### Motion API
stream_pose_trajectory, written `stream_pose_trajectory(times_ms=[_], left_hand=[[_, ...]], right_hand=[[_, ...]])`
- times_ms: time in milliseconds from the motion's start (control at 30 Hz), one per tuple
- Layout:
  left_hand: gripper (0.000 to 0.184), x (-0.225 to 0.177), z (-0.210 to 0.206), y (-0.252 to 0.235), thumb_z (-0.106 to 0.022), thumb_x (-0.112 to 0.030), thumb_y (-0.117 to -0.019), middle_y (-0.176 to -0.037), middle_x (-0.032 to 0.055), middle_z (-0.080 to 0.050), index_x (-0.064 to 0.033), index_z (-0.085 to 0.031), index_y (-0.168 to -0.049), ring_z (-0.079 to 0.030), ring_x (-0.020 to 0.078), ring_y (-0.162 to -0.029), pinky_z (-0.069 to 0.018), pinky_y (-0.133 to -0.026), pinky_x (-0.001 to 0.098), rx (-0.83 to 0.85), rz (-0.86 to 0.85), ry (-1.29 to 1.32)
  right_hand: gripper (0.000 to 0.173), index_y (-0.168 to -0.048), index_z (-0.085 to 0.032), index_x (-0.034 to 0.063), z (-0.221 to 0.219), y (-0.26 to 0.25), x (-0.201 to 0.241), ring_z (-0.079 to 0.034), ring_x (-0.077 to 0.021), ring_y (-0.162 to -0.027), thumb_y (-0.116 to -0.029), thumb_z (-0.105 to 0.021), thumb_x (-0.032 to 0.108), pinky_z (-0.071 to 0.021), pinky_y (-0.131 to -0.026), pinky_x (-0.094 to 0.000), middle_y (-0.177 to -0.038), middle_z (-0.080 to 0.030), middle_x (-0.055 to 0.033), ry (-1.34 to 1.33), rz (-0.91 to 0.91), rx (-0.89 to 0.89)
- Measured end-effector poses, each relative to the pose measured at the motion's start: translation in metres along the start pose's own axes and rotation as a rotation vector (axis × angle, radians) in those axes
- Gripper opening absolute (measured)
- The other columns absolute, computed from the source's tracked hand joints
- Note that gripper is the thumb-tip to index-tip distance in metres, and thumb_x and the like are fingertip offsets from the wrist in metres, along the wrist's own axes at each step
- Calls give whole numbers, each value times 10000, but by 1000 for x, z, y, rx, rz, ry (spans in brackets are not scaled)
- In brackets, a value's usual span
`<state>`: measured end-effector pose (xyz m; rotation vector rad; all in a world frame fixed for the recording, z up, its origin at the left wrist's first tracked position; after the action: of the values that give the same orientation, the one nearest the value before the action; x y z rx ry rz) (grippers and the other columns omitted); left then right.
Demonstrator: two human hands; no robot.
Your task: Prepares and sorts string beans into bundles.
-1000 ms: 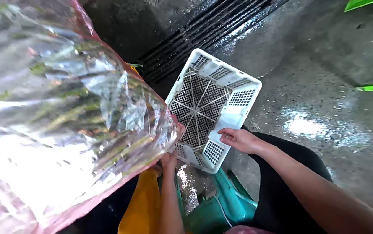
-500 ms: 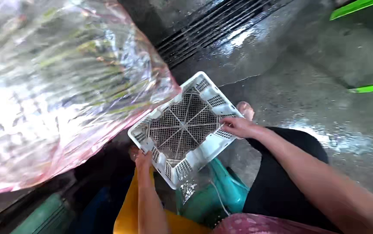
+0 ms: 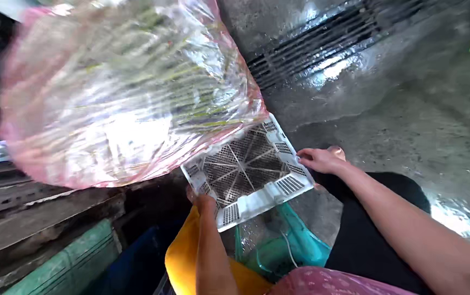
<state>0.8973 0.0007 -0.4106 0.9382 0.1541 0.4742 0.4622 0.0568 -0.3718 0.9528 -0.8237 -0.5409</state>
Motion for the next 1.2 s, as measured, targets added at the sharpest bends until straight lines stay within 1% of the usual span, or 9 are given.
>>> stream_pose_trajectory(times_ms=[300,433,500,667,733,900,967,1100,1200], left_hand=[[500,-38,34,137,-547,-255,-1061,-1542,230,-470,-5,-488,-1490,-462,346,-1436,-357,-1200,488,76,-513,179],[464,-28,78,206,-563,-237,-1060,-1473,229,-544,-5,-524,-1460,-547,343,-1360,-416,-1158,500,8,-703,457],[464,-27,100,221,-559,-225,-1063,-1420,233,-586,-4,-509,-1467,-592,331,-1303,-452,-1120,498,-11,-745,660],[597,6,208,199,-584,-201,-1047,-1493,298,-482,63,-355,-1531,-533,355,-1355,-448,-1126,465,-488,-673,1145],[667,22,255,180,-605,-219,-1042,-1507,306,-461,70,-289,-1553,-501,355,-1386,-423,-1151,459,-646,-620,1277],[771,26,314,129,-636,-344,-1025,-1464,314,-490,46,-250,-1567,-515,387,-1353,-431,-1122,522,-645,-460,1351],[790,19,323,124,-692,-284,-997,-1456,321,-481,60,-247,-1551,-516,381,-1339,-434,-1115,503,-694,-453,1425],[725,6,355,136,-667,-88,-985,-1457,312,-466,80,-234,-1541,-512,333,-1328,-442,-1106,436,-753,-576,1577],[694,5,380,137,-668,-118,-987,-1431,301,-517,37,-291,-1548,-556,358,-1296,-474,-1071,489,-759,-590,1510]], right_hand=[[313,-1336,-637,-2,-19,46,29,-664,-438,-1127,-1063,-519,93,-491,-1017,-591,-1234,-671,-286,95,157,-160],[297,-1265,-644,-66,6,102,88,-695,-406,-940,-1068,-543,132,-542,-891,-583,-1109,-684,-303,-128,457,-485],[375,-1332,-596,-70,41,126,132,-684,-414,-1045,-1083,-514,199,-529,-963,-577,-1193,-660,-316,-245,557,-613],[719,-1554,-368,-20,106,133,253,-484,-406,-1395,-1069,-489,497,-365,-1159,-565,-1499,-487,-294,-340,535,-581],[788,-1560,-371,-11,113,109,283,-466,-438,-1405,-1053,-448,588,-358,-1144,-611,-1499,-480,-313,-302,469,-522],[819,-1497,-425,-15,116,77,296,-536,-431,-1320,-1001,-539,627,-426,-1082,-606,-1415,-538,-317,-426,347,-523],[753,-1447,-497,-2,118,77,292,-581,-388,-1247,-1014,-524,613,-465,-1031,-581,-1372,-574,-280,-554,325,-485],[537,-1354,-566,31,111,128,304,-652,-256,-1005,-1067,-506,480,-535,-875,-471,-1167,-648,-190,-617,407,-475],[426,-1309,-583,41,79,185,307,-629,-140,-834,-1088,-489,393,-545,-754,-364,-1007,-634,-95,-658,474,-546]])
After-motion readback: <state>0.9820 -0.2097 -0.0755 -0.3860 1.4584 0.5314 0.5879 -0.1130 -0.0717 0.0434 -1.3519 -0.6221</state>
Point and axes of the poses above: each hand's wrist, its own y-axis away from the middle knuckle, its own z-axis out of the back of the hand, x = y × z, the point moved 8 cm from there along -y, towards the middle knuckle
